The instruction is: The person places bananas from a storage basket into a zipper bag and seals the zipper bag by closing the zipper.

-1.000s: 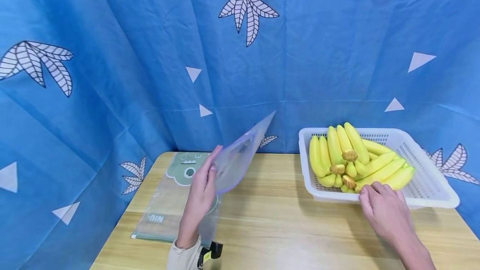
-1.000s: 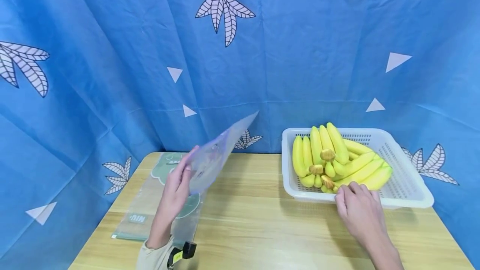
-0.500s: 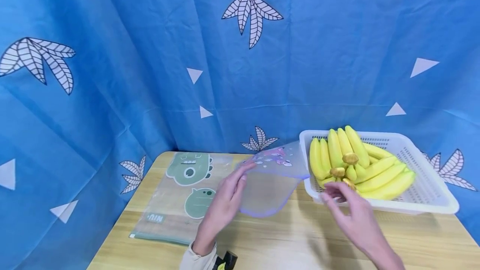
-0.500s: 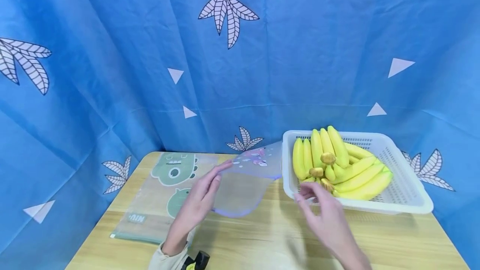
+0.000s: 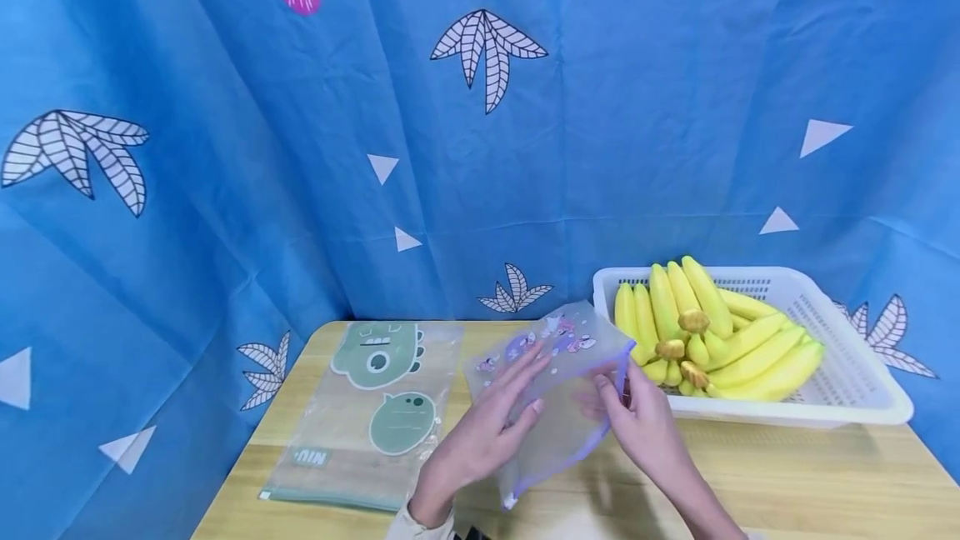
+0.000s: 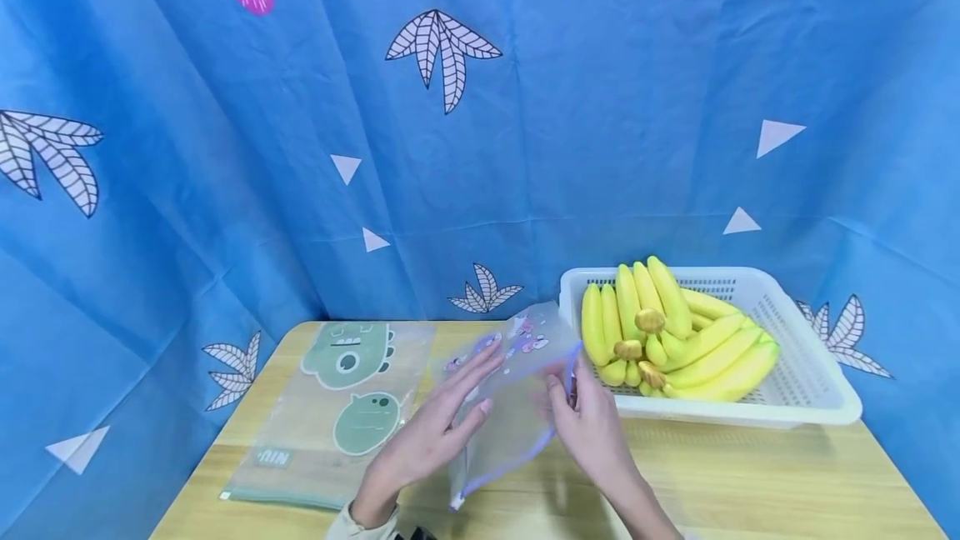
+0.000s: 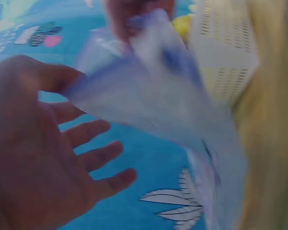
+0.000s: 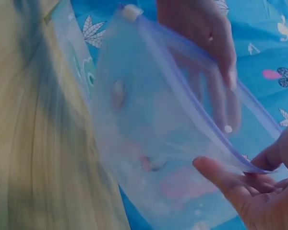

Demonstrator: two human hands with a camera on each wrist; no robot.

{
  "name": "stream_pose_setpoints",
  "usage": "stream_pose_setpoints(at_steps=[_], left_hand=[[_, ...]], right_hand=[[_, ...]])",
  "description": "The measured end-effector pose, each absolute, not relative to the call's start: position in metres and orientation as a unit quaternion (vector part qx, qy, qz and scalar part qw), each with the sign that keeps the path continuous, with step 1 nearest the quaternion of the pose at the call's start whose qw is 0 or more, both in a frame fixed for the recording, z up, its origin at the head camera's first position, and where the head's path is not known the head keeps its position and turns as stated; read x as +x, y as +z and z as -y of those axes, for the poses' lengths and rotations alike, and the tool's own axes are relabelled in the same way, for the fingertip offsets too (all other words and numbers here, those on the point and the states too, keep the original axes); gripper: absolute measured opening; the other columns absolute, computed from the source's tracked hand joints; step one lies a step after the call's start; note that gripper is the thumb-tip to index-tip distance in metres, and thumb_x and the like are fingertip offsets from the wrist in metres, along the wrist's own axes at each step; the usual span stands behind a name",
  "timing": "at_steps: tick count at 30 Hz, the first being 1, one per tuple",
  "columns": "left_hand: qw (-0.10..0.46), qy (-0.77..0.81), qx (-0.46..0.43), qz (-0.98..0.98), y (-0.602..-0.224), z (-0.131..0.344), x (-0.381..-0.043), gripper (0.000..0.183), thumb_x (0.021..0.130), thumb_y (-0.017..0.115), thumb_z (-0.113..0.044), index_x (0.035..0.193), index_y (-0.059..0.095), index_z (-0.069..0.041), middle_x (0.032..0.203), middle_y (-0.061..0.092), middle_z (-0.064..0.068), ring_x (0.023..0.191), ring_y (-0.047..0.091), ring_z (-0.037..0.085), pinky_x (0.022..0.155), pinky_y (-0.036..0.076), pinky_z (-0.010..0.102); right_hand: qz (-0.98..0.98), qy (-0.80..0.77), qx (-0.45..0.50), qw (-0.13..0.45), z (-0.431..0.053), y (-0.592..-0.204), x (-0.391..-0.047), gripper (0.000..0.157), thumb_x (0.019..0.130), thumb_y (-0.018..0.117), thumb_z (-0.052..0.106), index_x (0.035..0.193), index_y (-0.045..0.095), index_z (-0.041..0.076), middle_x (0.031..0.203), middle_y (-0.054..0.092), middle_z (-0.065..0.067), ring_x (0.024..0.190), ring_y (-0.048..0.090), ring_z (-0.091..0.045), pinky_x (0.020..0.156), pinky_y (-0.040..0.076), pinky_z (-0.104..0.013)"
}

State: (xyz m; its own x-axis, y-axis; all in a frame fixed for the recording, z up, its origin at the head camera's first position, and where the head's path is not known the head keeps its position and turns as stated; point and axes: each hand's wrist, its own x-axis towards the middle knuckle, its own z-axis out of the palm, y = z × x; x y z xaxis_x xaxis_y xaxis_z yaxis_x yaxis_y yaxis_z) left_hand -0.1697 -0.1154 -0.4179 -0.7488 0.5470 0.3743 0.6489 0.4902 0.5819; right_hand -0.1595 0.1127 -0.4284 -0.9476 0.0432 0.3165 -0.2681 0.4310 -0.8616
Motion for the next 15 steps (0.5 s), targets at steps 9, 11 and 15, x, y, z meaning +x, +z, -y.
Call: stream_pose_setpoints(at_steps=[9,11,15], left_hand=[[0.075,-0.414,-0.336,0.843,-0.444,0.093,-0.178,0.065,0.095,0.044,-0.001,0.159,0.037,-0.015,0.169,0.021,-0.003,0.154,0.021,0.025,0.122,0.020,0.059],[0.105,-0.447,-0.311,0.832,-0.442,0.092,-0.179,0.057,0.097,0.041,0.000,0.152,0.048,-0.013,0.165,0.034,-0.001,0.152,0.029,0.026,0.121,0.021,0.060],[0.165,-0.505,-0.268,0.803,-0.432,0.098,-0.179,0.049,0.096,0.038,0.005,0.138,0.060,-0.010,0.154,0.051,0.007,0.146,0.041,0.028,0.120,0.028,0.054]], right_hand=[[0.819,0.547,0.083,0.149,-0.119,-0.432,-0.162,0.020,0.099,0.063,0.003,0.118,0.059,0.007,0.099,0.073,-0.015,0.077,0.073,-0.022,0.061,0.059,-0.028],[0.812,0.563,0.085,0.127,-0.116,-0.433,-0.162,0.037,0.094,0.068,-0.002,0.127,0.054,0.006,0.110,0.072,-0.022,0.086,0.075,-0.028,0.064,0.061,-0.028],[0.800,0.590,0.073,0.074,-0.107,-0.436,-0.160,0.054,0.087,0.066,-0.013,0.134,0.047,0.006,0.119,0.069,-0.028,0.089,0.076,-0.031,0.064,0.062,-0.028]])
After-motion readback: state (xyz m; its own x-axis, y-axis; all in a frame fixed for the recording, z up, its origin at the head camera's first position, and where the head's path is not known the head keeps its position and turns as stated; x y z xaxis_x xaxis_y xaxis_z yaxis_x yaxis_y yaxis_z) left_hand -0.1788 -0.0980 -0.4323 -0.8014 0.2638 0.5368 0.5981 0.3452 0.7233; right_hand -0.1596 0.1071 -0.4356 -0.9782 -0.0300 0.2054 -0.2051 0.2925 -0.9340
